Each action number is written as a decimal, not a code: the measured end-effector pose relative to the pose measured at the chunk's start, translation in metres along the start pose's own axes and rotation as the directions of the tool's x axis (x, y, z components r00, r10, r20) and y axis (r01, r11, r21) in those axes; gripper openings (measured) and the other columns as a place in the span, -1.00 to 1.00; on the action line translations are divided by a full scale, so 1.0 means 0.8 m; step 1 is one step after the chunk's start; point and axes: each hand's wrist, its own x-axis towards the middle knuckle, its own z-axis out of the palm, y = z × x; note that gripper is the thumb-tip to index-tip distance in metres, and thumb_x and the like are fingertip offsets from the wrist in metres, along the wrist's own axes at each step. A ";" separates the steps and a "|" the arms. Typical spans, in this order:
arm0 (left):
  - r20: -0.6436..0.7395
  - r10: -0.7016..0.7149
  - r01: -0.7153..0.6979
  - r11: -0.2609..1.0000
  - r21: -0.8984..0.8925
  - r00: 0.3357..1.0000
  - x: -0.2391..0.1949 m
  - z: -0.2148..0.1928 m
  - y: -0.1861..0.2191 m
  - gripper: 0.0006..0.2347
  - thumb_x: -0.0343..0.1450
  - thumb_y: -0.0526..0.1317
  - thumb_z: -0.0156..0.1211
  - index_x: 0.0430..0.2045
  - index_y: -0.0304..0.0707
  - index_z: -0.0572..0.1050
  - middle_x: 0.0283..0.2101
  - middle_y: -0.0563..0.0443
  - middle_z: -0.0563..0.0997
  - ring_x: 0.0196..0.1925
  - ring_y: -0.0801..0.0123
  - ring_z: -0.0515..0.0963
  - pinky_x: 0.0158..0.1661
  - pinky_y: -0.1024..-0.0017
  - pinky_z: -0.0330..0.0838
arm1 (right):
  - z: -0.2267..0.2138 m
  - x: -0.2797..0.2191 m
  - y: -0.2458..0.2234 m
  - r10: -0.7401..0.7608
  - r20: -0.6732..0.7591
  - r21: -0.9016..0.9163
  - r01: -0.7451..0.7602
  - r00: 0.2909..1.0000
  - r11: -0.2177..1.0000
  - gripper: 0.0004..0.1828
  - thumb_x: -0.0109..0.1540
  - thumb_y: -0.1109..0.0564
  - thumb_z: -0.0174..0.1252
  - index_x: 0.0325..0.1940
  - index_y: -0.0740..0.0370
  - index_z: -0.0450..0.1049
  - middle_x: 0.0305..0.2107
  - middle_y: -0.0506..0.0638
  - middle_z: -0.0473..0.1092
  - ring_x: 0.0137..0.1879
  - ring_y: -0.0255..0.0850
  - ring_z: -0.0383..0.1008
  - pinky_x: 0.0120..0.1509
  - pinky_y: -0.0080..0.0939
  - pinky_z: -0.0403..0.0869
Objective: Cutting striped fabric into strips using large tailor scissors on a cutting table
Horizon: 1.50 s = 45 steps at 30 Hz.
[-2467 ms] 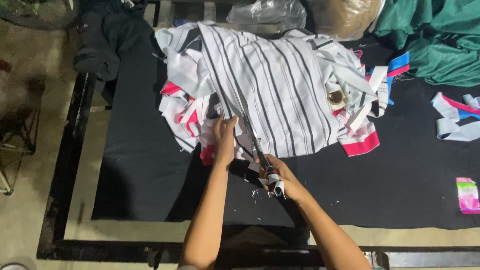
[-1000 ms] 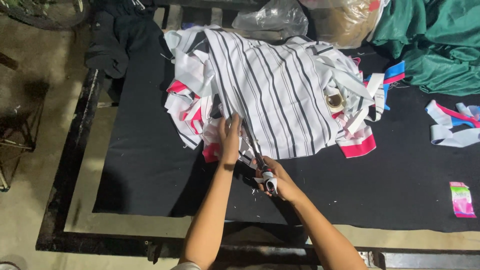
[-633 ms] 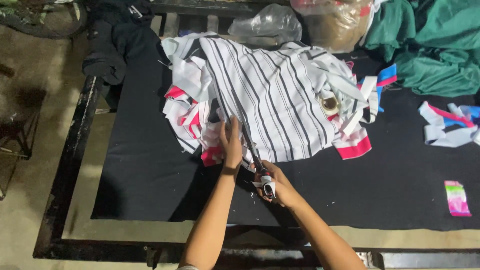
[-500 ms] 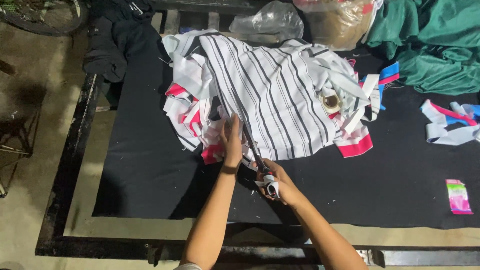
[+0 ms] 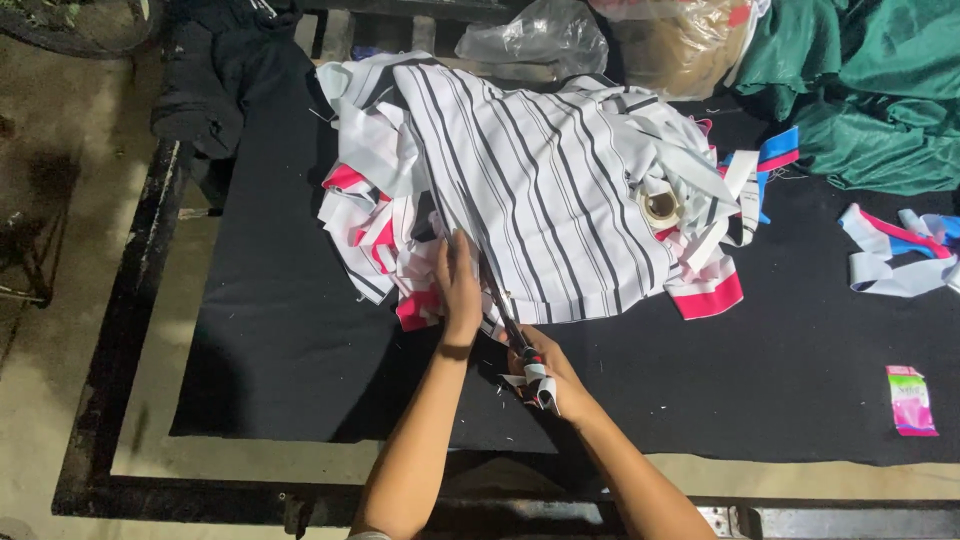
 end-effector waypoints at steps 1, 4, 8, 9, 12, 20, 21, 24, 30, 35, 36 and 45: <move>-0.002 0.001 -0.001 1.000 0.000 1.000 0.003 -0.001 -0.001 -0.17 0.39 0.24 0.19 0.41 -0.36 0.03 0.47 -0.46 0.02 0.53 -0.24 -0.03 0.41 -0.15 -0.07 | 0.000 0.000 -0.001 0.001 0.002 0.001 -0.001 1.000 1.000 -0.72 0.15 0.12 0.13 -0.23 0.46 0.42 -0.77 0.06 0.26 -0.73 -0.28 0.32 -0.75 -0.38 0.21; 0.021 -0.010 0.010 1.000 0.004 1.000 0.007 -0.003 -0.003 -0.19 0.42 0.23 0.16 0.43 -0.34 0.00 0.48 -0.44 -0.01 0.54 -0.21 -0.06 0.41 -0.17 -0.09 | 0.002 -0.003 -0.005 0.006 -0.031 -0.104 -0.009 1.000 0.994 -0.67 0.10 0.07 0.16 -0.24 0.43 0.47 -0.75 0.07 0.31 -0.68 -0.25 0.38 -0.72 -0.35 0.24; 0.015 -0.039 0.039 0.999 -0.002 0.999 0.007 -0.007 -0.001 -0.19 0.42 0.23 0.15 0.44 -0.29 -0.02 0.49 -0.41 -0.05 0.54 -0.22 -0.09 0.41 -0.21 -0.11 | 0.009 -0.006 -0.013 0.004 -0.051 -0.173 -0.012 0.999 0.985 -0.65 0.09 -0.01 0.21 -0.27 0.35 0.49 -0.72 0.04 0.32 -0.62 -0.27 0.34 -0.62 -0.36 0.23; 0.023 -0.039 0.038 0.999 0.013 0.999 0.008 -0.007 0.000 -0.18 0.42 0.25 0.13 0.44 -0.27 -0.03 0.49 -0.41 -0.06 0.54 -0.24 -0.10 0.40 -0.23 -0.09 | 0.011 -0.006 -0.016 -0.006 -0.047 -0.192 -0.004 0.999 0.981 -0.66 0.10 -0.03 0.21 -0.29 0.33 0.49 -0.70 0.03 0.32 -0.61 -0.30 0.31 -0.60 -0.37 0.19; 0.032 -0.067 0.066 0.997 0.035 0.997 0.008 -0.005 -0.003 -0.17 0.40 0.27 0.13 0.45 -0.23 -0.03 0.49 -0.39 -0.07 0.54 -0.23 -0.10 0.39 -0.21 -0.05 | 0.008 -0.003 -0.019 -0.013 -0.034 -0.237 0.004 0.999 0.972 -0.61 0.10 -0.10 0.19 -0.29 0.31 0.52 -0.69 0.02 0.31 -0.58 -0.29 0.29 -0.55 -0.33 0.18; 0.046 -0.087 0.084 0.995 0.060 0.995 0.020 -0.007 -0.018 -0.22 0.43 0.26 0.10 0.44 -0.17 -0.03 0.48 -0.38 -0.07 0.54 -0.25 -0.11 0.37 -0.29 -0.05 | 0.018 -0.004 -0.042 -0.014 -0.035 -0.290 0.003 0.999 0.957 -0.65 0.09 -0.06 0.20 -0.32 0.31 0.54 -0.70 0.03 0.30 -0.58 -0.27 0.24 -0.52 -0.29 0.15; 0.045 -0.075 0.071 0.994 0.082 0.996 0.022 -0.009 -0.022 -0.25 0.44 0.27 0.08 0.43 -0.16 0.02 0.47 -0.38 -0.04 0.53 -0.29 -0.09 0.36 -0.32 -0.02 | 0.020 -0.004 -0.045 -0.015 -0.031 -0.295 0.005 0.999 0.955 -0.68 0.09 -0.04 0.19 -0.35 0.30 0.52 -0.69 0.02 0.29 -0.58 -0.27 0.21 -0.50 -0.28 0.13; 0.058 -0.060 0.055 0.995 0.086 0.996 0.027 -0.011 -0.026 -0.24 0.44 0.27 0.07 0.43 -0.20 0.01 0.46 -0.43 -0.03 0.52 -0.34 -0.08 0.33 -0.35 0.01 | 0.015 -0.008 -0.034 -0.026 -0.041 -0.295 0.013 0.999 0.955 -0.66 0.09 -0.04 0.21 -0.34 0.32 0.53 -0.68 0.02 0.29 -0.57 -0.29 0.22 -0.50 -0.30 0.12; 0.042 -0.033 0.028 0.993 0.116 0.999 0.031 -0.014 -0.039 -0.28 0.45 0.29 0.04 0.42 -0.14 0.09 0.46 -0.37 0.04 0.51 -0.28 -0.01 0.31 -0.36 0.02 | 0.018 -0.010 -0.040 -0.031 -0.038 -0.266 0.020 0.999 0.964 -0.66 0.09 -0.05 0.19 -0.35 0.32 0.53 -0.69 0.01 0.28 -0.58 -0.30 0.19 -0.50 -0.28 0.11; 0.055 0.082 -0.090 0.981 0.172 0.995 0.014 -0.010 -0.023 -0.38 0.51 0.19 0.01 0.35 -0.25 0.19 0.39 -0.42 0.16 0.47 -0.28 0.09 0.31 -0.27 0.09 | 0.004 -0.011 -0.021 -0.019 -0.010 -0.249 0.016 1.000 0.968 -0.64 0.07 -0.05 0.17 -0.32 0.34 0.51 -0.66 0.03 0.30 -0.53 -0.24 0.28 -0.46 -0.28 0.20; 0.046 0.122 -0.129 0.976 0.175 0.991 0.018 -0.010 -0.029 -0.42 0.53 0.14 0.02 0.32 -0.30 0.22 0.38 -0.44 0.18 0.46 -0.28 0.11 0.32 -0.22 0.08 | 0.003 -0.010 -0.021 -0.016 -0.012 -0.246 0.013 1.000 0.969 -0.62 0.06 -0.07 0.18 -0.31 0.34 0.50 -0.66 0.01 0.30 -0.53 -0.25 0.28 -0.46 -0.28 0.21; 0.058 0.222 -0.229 0.955 0.188 0.973 0.016 -0.012 -0.038 -0.48 0.55 0.08 0.01 0.21 -0.45 0.31 0.24 -0.43 0.34 0.39 -0.22 0.25 0.32 -0.06 0.12 | 0.004 -0.012 -0.018 -0.017 -0.041 -0.234 0.007 0.999 0.972 -0.57 0.07 -0.11 0.19 -0.28 0.36 0.51 -0.68 -0.01 0.32 -0.52 -0.28 0.34 -0.45 -0.34 0.25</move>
